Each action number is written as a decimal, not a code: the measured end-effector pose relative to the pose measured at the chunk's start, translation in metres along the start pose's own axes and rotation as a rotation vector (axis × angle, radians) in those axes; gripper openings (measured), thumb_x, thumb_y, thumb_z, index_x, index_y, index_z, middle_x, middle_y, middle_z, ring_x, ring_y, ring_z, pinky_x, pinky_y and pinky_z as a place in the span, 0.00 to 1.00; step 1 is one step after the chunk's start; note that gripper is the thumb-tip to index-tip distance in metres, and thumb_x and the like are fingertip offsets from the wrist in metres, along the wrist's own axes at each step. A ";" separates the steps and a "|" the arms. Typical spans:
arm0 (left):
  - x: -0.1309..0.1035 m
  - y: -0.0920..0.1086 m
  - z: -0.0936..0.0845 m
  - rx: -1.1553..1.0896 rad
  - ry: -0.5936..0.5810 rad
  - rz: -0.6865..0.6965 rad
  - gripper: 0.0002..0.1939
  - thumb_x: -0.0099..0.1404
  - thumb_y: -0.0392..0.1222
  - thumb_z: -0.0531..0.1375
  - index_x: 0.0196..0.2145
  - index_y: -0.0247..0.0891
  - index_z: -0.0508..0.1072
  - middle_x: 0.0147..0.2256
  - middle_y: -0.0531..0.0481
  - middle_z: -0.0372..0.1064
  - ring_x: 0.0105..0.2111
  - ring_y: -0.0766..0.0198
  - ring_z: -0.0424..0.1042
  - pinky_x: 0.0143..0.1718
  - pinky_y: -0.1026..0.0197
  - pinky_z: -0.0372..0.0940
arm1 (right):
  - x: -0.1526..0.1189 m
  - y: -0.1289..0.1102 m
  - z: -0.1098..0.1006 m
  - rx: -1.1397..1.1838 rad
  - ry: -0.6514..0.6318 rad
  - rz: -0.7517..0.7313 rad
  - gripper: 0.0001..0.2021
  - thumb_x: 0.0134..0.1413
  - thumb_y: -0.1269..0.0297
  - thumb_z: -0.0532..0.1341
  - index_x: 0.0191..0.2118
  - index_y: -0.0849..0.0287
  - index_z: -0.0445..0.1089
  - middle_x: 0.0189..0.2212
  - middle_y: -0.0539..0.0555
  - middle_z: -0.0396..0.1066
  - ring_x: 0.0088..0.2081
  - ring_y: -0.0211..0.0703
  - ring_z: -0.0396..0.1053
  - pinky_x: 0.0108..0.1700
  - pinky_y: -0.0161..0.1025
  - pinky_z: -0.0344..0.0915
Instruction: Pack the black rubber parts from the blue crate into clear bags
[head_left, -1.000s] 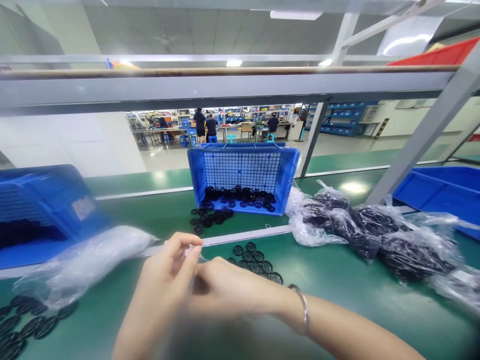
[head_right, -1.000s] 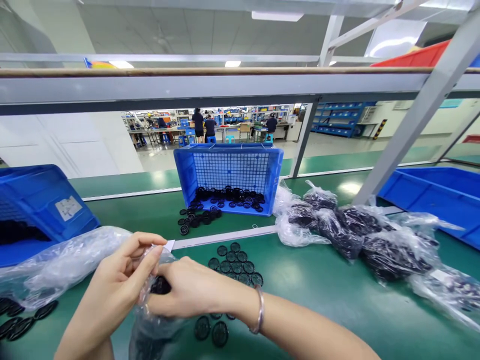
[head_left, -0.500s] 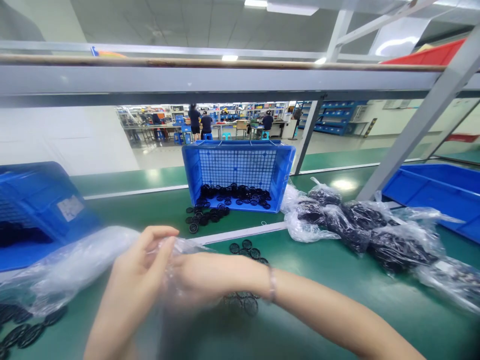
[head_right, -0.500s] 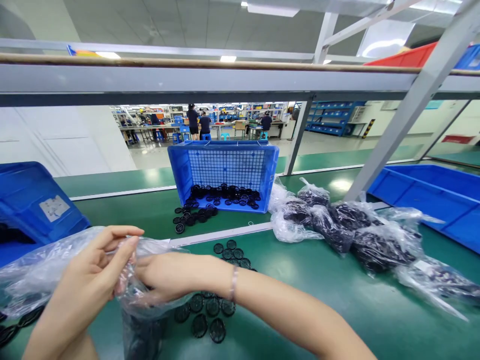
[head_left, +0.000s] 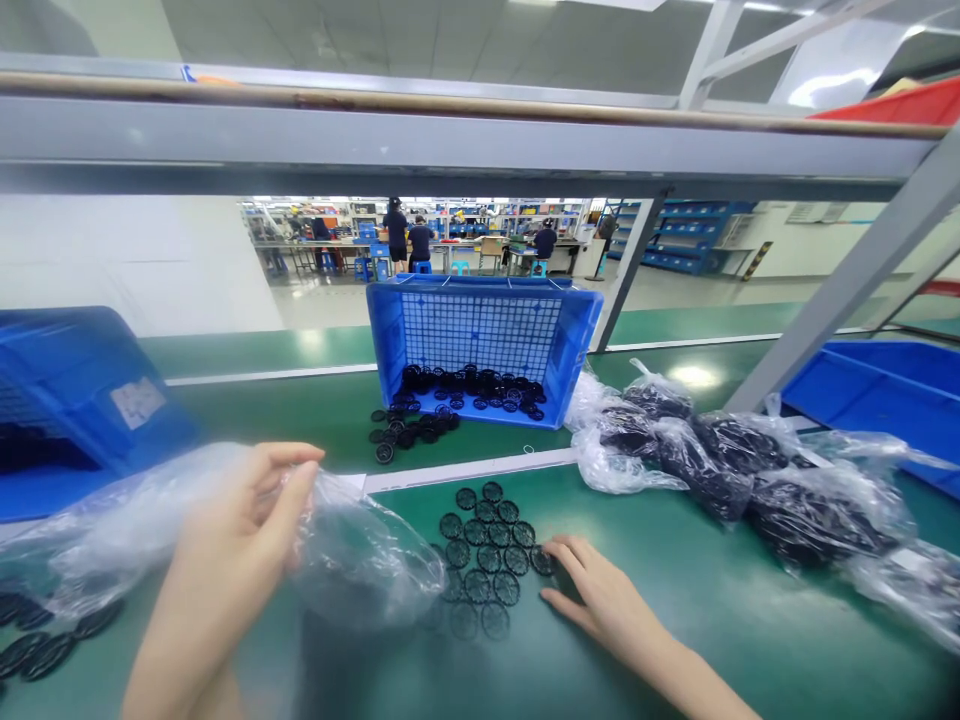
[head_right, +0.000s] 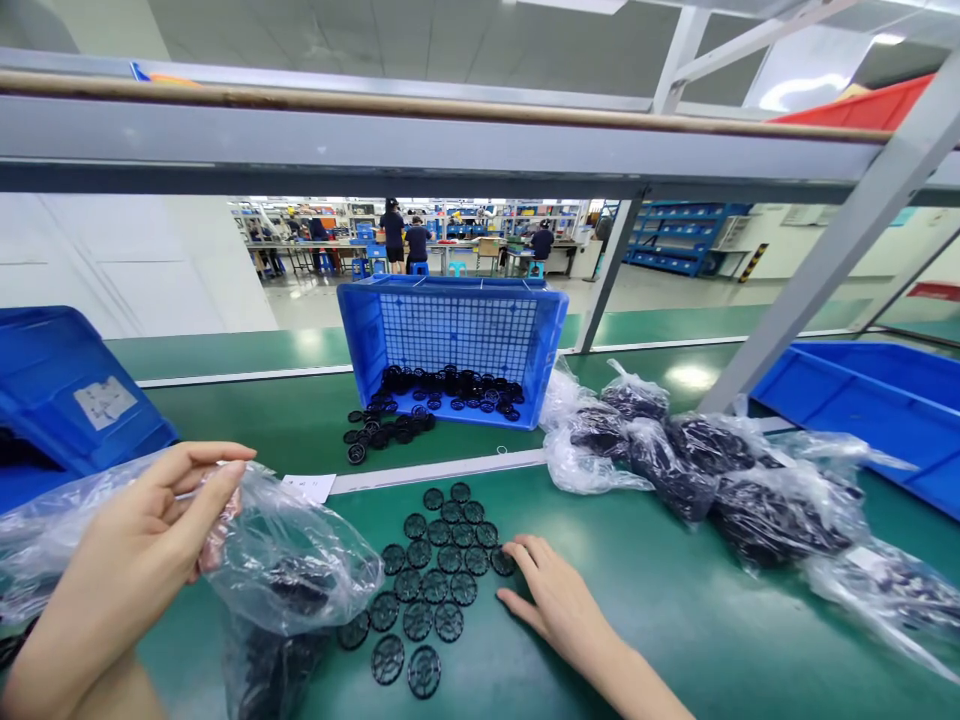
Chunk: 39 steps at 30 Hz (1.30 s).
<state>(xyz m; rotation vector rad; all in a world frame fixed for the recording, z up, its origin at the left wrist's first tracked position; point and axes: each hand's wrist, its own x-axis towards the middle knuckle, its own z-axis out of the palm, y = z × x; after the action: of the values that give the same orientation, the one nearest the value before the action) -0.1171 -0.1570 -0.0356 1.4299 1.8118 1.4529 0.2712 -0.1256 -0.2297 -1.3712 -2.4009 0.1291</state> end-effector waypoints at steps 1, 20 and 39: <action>0.001 0.000 0.001 0.004 -0.001 0.002 0.22 0.55 0.60 0.63 0.42 0.45 0.76 0.26 0.52 0.69 0.14 0.66 0.63 0.12 0.65 0.60 | -0.002 -0.001 0.003 0.007 0.014 0.015 0.13 0.62 0.59 0.60 0.50 0.54 0.62 0.46 0.56 0.67 0.44 0.48 0.70 0.44 0.44 0.69; 0.003 -0.001 0.007 -0.008 0.000 -0.016 0.21 0.55 0.59 0.64 0.42 0.44 0.76 0.25 0.52 0.69 0.14 0.66 0.63 0.12 0.66 0.60 | 0.046 0.008 -0.004 -0.021 -0.068 -0.112 0.09 0.60 0.67 0.58 0.47 0.55 0.65 0.42 0.55 0.67 0.44 0.48 0.67 0.45 0.45 0.69; 0.004 -0.002 0.009 -0.018 -0.031 -0.018 0.21 0.56 0.58 0.64 0.42 0.44 0.76 0.23 0.52 0.68 0.16 0.65 0.64 0.12 0.66 0.60 | 0.034 -0.036 -0.004 0.004 -0.176 -0.160 0.14 0.52 0.75 0.57 0.46 0.58 0.63 0.42 0.55 0.65 0.37 0.43 0.68 0.37 0.38 0.68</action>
<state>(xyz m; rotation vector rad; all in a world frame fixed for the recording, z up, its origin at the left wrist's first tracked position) -0.1123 -0.1492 -0.0398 1.4160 1.7844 1.4271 0.2283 -0.1163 -0.2072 -1.2047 -2.6431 0.2203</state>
